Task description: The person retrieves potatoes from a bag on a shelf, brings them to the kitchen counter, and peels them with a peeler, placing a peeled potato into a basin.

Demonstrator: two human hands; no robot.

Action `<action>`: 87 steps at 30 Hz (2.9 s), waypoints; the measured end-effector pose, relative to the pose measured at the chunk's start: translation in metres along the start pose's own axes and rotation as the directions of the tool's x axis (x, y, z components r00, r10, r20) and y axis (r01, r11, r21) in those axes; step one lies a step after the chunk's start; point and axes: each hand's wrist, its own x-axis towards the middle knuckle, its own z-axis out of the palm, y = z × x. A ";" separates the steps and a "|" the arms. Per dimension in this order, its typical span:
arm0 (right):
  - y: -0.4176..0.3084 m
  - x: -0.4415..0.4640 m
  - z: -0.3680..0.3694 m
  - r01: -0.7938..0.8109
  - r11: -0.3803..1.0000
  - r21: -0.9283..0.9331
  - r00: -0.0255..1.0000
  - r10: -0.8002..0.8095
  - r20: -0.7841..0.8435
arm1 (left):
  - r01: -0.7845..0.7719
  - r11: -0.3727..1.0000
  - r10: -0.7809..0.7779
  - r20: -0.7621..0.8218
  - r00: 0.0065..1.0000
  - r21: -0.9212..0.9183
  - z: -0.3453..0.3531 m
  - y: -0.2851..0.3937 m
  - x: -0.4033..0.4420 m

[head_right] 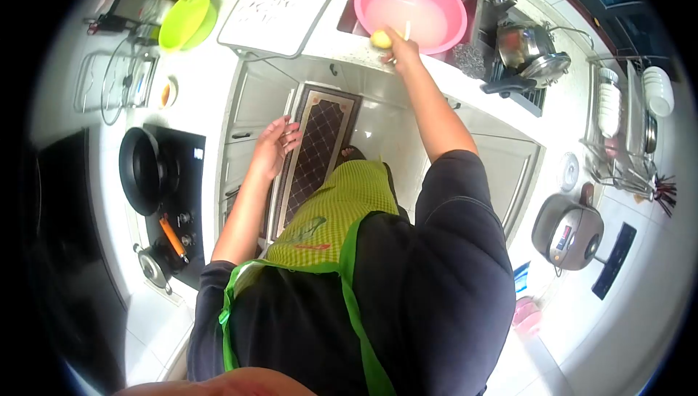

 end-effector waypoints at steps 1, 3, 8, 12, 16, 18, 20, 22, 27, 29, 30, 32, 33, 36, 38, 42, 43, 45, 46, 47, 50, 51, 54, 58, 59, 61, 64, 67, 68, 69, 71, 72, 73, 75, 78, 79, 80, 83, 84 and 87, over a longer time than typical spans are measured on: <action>-0.007 0.012 -0.007 -0.009 1.000 0.011 1.000 0.009 -0.026 | 0.030 0.999 -0.030 0.020 0.999 -0.019 0.001 0.001 0.007; -0.015 0.041 -0.018 -0.025 0.999 0.023 0.999 0.026 -0.047 | 0.098 0.995 -0.098 0.000 0.995 -0.030 0.009 0.004 0.012; -0.009 0.094 -0.033 -0.153 0.950 -0.273 0.967 0.087 -0.238 | 0.159 0.987 -0.159 0.008 0.987 -0.026 0.012 0.004 0.020; 0.004 0.115 -0.046 -0.110 0.964 -0.243 0.975 0.057 -0.214 | 0.158 0.986 -0.156 0.051 0.986 -0.047 0.013 0.005 0.037; -0.017 0.061 -0.032 -0.065 0.990 -0.126 0.993 0.052 -0.104 | 0.165 0.981 -0.157 0.081 0.984 -0.103 0.017 0.009 0.047; -0.012 0.030 -0.018 -0.048 0.999 -0.017 0.998 0.048 0.028 | 0.163 0.976 -0.151 0.094 0.984 -0.141 0.019 0.013 0.045; -0.002 0.006 0.003 -0.021 0.968 -0.251 0.974 0.076 0.212 | 0.147 0.974 -0.137 0.066 0.988 -0.172 0.010 0.008 0.046; 0.018 -0.022 0.032 -0.035 0.955 -0.295 0.938 0.133 0.320 | 0.121 0.981 -0.119 0.020 0.993 -0.155 0.000 0.004 0.041; 0.098 -0.070 0.108 -0.006 0.860 -0.510 0.769 0.331 0.547 | 0.078 0.992 -0.098 -0.221 0.970 -0.096 -0.059 -0.033 -0.005; 0.129 -0.099 0.142 -0.051 0.826 -0.562 0.670 0.446 0.594 | 0.067 0.987 -0.111 -0.319 0.941 -0.147 -0.096 -0.065 -0.040; 0.135 -0.110 0.154 -0.023 0.804 -0.594 0.637 0.470 0.612 | 0.079 0.983 -0.139 -0.381 0.914 -0.169 -0.111 -0.082 -0.056; 0.149 -0.133 0.185 0.046 0.760 -0.649 0.553 0.521 0.650 | 0.011 0.964 -0.141 -0.479 0.866 -0.264 -0.141 -0.119 -0.088; 0.160 -0.140 0.198 0.084 0.741 -0.667 0.535 0.531 0.658 | -0.009 0.952 -0.162 -0.530 0.833 -0.306 -0.156 -0.139 -0.106; 0.197 -0.185 0.242 0.175 0.621 -0.764 0.506 0.609 0.610 | -0.093 0.933 -0.191 -0.699 0.689 -0.347 -0.218 -0.205 -0.178; 0.217 -0.205 0.253 0.145 0.595 -0.791 0.492 0.650 0.579 | -0.164 0.935 -0.185 -0.827 0.530 -0.314 -0.243 -0.230 -0.213; 0.271 -0.268 0.274 0.219 0.465 -0.858 0.451 0.731 0.512 | -0.080 0.959 0.259 -0.955 -0.148 0.272 -0.351 -0.285 -0.281; 0.290 -0.281 0.275 0.218 0.450 -0.866 0.464 0.733 0.498 | -0.008 0.953 0.289 -0.914 -0.285 0.303 -0.374 -0.274 -0.305; 0.311 -0.305 0.275 0.200 0.456 -0.867 0.457 0.739 0.494 | 0.258 0.900 0.436 -0.738 -0.515 0.352 -0.417 -0.265 -0.338; 0.320 -0.319 0.276 0.167 0.483 -0.860 0.449 0.739 0.502 | 0.217 0.937 0.349 -0.697 -0.626 0.274 -0.437 -0.257 -0.353; 0.328 -0.333 0.279 0.202 0.426 -0.882 0.470 0.748 0.469 | 0.170 0.975 0.218 -0.759 -0.614 0.143 -0.461 -0.251 -0.372; 0.348 -0.372 0.282 0.176 0.409 -0.895 0.488 0.754 0.440 | 0.321 0.947 0.158 -0.903 -0.399 0.024 -0.498 -0.249 -0.407; 0.355 -0.381 0.284 0.200 0.394 -0.897 0.488 0.754 0.440 | 0.245 0.966 0.151 -0.946 -0.287 0.079 -0.521 -0.267 -0.413; 0.371 -0.406 0.289 0.216 0.422 -0.880 0.411 0.779 0.474 | 0.182 0.976 0.150 -0.972 -0.178 0.117 -0.548 -0.288 -0.417; 0.390 -0.434 0.307 0.274 0.451 -0.850 0.285 0.806 0.519 | 0.055 0.982 0.188 -0.952 -0.243 0.180 -0.523 -0.298 -0.417; 0.392 -0.443 0.313 0.336 0.453 -0.826 0.241 0.806 0.540 | -0.169 0.955 0.201 -0.951 -0.235 0.244 -0.511 -0.302 -0.418; 0.403 -0.459 0.323 0.431 0.487 -0.760 0.172 0.783 0.598 | -0.449 0.866 0.128 -0.966 -0.224 0.219 -0.483 -0.325 -0.426; 0.426 -0.489 0.335 0.488 0.496 -0.718 0.119 0.777 0.618 | -0.833 0.551 -0.035 -0.996 -0.079 0.047 -0.406 -0.338 -0.446; 0.464 -0.505 0.343 0.502 0.392 -0.771 0.111 0.855 0.507 | -0.948 0.233 -0.223 -0.961 0.164 -0.216 -0.336 -0.370 -0.451; 0.478 -0.512 0.345 0.489 0.359 -0.795 0.106 0.880 0.463 | -0.954 0.187 -0.244 -0.952 0.187 -0.235 -0.316 -0.389 -0.446; 0.490 -0.524 0.347 0.537 0.310 -0.785 0.089 0.904 0.418 | -0.957 0.141 -0.261 -0.942 0.210 -0.252 -0.298 -0.402 -0.444; 0.500 -0.555 0.355 0.551 0.165 -0.818 0.104 0.959 0.264 | -0.963 0.045 -0.392 -0.892 0.226 -0.264 -0.268 -0.401 -0.442; 0.512 -0.560 0.355 0.569 0.146 -0.810 0.092 0.967 0.239 | -0.968 0.019 -0.422 -0.880 0.218 -0.249 -0.258 -0.403 -0.440; 0.526 -0.562 0.355 0.536 0.095 -0.839 0.083 0.983 0.165 | -0.974 0.004 -0.444 -0.873 0.200 -0.225 -0.250 -0.405 -0.439; 0.554 -0.563 0.356 0.483 0.042 -0.875 0.035 0.997 0.067 | -0.973 -0.042 -0.550 -0.808 0.212 -0.227 -0.251 -0.410 -0.434; 0.590 -0.565 0.355 0.508 0.070 -0.859 -0.071 0.997 0.039 | -0.979 -0.080 -0.540 -0.818 0.200 -0.187 -0.264 -0.417 -0.431; 0.601 -0.565 0.354 0.504 0.086 -0.859 -0.088 0.995 0.048 | -0.980 -0.089 -0.550 -0.812 0.196 -0.176 -0.271 -0.425 -0.427; 0.612 -0.563 0.353 0.510 0.074 -0.857 -0.083 0.996 0.037 | -0.983 -0.110 -0.542 -0.820 0.186 -0.150 -0.279 -0.432 -0.420; 0.636 -0.567 0.356 0.573 0.088 -0.815 0.009 0.994 0.113 | -0.975 -0.198 -0.531 -0.825 0.193 -0.101 -0.303 -0.450 -0.400; 0.646 -0.565 0.357 0.581 0.085 -0.809 0.011 0.994 0.112 | -0.963 -0.261 -0.526 -0.826 0.204 -0.072 -0.308 -0.456 -0.393; 0.686 -0.559 0.363 0.515 0.211 -0.831 -0.014 0.971 0.238 | -0.947 -0.309 -0.459 -0.858 0.230 -0.088 -0.337 -0.482 -0.380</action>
